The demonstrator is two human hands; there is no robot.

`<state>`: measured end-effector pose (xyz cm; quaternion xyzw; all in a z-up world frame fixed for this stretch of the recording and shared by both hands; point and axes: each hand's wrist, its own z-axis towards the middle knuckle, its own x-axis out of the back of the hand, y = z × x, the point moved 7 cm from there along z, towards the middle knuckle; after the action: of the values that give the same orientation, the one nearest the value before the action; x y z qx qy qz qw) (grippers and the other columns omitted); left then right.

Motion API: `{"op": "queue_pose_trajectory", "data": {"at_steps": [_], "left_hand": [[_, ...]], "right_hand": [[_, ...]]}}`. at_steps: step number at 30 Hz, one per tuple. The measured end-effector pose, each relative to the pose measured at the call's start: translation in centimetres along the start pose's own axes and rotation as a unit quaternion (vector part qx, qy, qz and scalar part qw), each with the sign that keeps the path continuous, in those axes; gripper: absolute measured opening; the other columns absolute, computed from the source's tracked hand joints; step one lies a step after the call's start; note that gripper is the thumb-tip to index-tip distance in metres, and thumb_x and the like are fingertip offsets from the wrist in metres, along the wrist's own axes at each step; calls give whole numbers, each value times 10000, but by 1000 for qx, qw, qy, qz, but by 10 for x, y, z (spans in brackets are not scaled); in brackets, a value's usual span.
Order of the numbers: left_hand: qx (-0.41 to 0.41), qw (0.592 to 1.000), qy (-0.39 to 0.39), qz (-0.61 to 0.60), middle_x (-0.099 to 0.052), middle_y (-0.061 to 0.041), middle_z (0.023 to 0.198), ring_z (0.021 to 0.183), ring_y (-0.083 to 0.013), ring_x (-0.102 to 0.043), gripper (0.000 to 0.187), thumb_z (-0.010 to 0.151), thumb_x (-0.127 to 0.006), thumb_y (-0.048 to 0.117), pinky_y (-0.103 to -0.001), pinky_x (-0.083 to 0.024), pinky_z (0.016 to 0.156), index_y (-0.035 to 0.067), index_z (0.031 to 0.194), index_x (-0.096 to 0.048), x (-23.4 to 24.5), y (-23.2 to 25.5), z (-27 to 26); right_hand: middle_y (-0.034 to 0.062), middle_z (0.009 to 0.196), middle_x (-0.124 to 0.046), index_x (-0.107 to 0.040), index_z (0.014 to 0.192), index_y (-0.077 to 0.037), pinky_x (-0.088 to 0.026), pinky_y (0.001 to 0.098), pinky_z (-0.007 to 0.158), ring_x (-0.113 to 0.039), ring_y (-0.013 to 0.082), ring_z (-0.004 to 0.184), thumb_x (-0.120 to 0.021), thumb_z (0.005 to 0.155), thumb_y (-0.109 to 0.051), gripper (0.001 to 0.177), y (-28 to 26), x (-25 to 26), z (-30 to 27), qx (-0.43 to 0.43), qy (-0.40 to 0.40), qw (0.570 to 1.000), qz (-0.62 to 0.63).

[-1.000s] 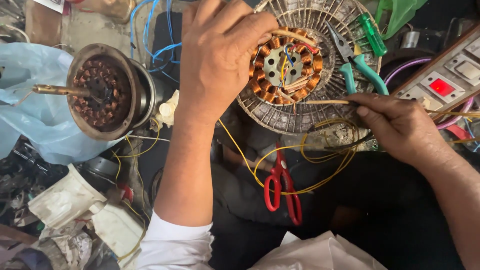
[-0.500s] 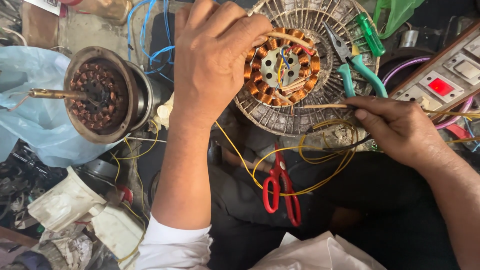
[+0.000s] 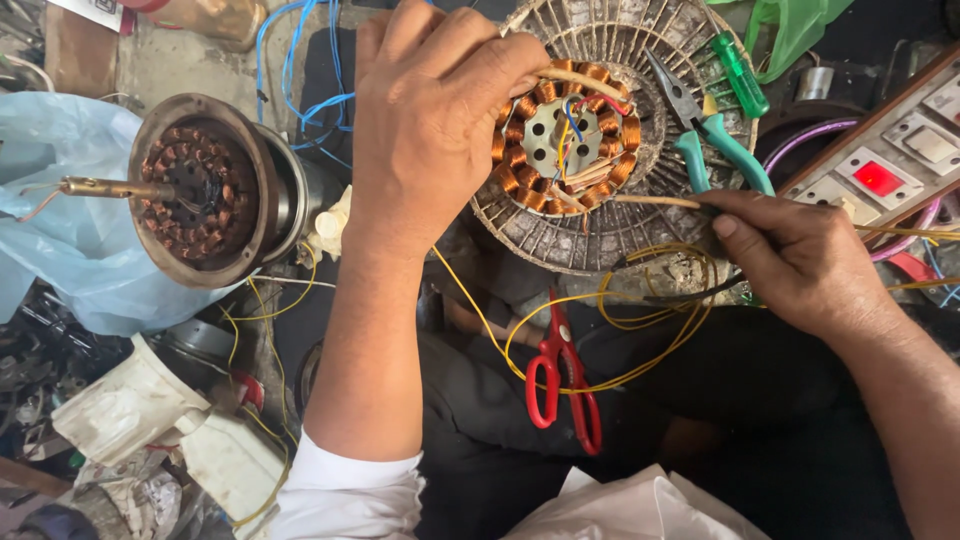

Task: The person repairs a fan motor stator by sliding insulation sleeves over electrical wires and tucking the wires and insulation into the stator coil slots using a small tool and by hand.

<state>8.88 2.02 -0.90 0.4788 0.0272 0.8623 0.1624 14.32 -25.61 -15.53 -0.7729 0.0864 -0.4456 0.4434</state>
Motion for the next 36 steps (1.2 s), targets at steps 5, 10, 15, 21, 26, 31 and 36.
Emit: {"op": "queue_pose_trajectory", "data": {"at_steps": [5,10,15,21,26,31,36], "left_hand": [[-3,1000,2,1,-636,51,958,1010,-196,-569,175,981,-681,31,-398,-420,922,169,1078,-729,0,0,0],[-4,1000,1,3,-632,50,961,1010,-195,-564,174,989,-679,32,-394,-424,934,167,1087,-727,-1,0,-1],[-14,1000,10,3,-633,45,1013,1045,-217,-557,180,985,-678,38,-400,-423,930,170,1097,-729,1,-1,-1],[3,1000,15,-16,-647,41,1032,1062,-229,-568,238,960,-690,37,-421,-424,959,173,1151,-730,5,-2,1],[8,999,15,-29,-651,40,1033,1052,-236,-571,232,965,-706,24,-401,-430,936,173,1142,-728,8,-2,3],[11,999,15,-38,-656,41,1035,1048,-234,-572,255,946,-705,1,-391,-420,904,169,1136,-723,9,-2,1],[12,999,17,-29,-647,51,1018,1033,-223,-565,244,965,-719,12,-384,-418,898,181,1141,-727,9,-1,2]], "right_hand": [[105,864,-775,-718,1305,-86,-591,302,663,-736,152,735,-644,1017,-156,305,0,1,0,-4,2,1000,-3],[121,912,-777,-721,1292,-89,-593,307,684,-743,146,766,-668,995,-151,307,-4,2,-1,32,14,999,-19],[109,817,-777,-723,1296,-116,-583,314,634,-726,147,673,-668,978,-154,325,0,0,0,-19,-8,1000,-13],[100,881,-788,-711,1293,-72,-585,289,690,-726,130,760,-641,983,-135,324,0,1,-3,7,4,998,66],[97,915,-789,-703,1300,-66,-594,283,716,-735,125,792,-633,986,-139,330,0,1,-1,17,8,998,59],[109,869,-784,-712,1309,-82,-583,308,681,-724,151,736,-640,984,-151,341,1,0,-1,-11,4,1000,24],[110,867,-787,-708,1307,-82,-598,307,682,-742,145,750,-638,989,-149,332,-2,-1,0,-2,5,1000,26]]}}
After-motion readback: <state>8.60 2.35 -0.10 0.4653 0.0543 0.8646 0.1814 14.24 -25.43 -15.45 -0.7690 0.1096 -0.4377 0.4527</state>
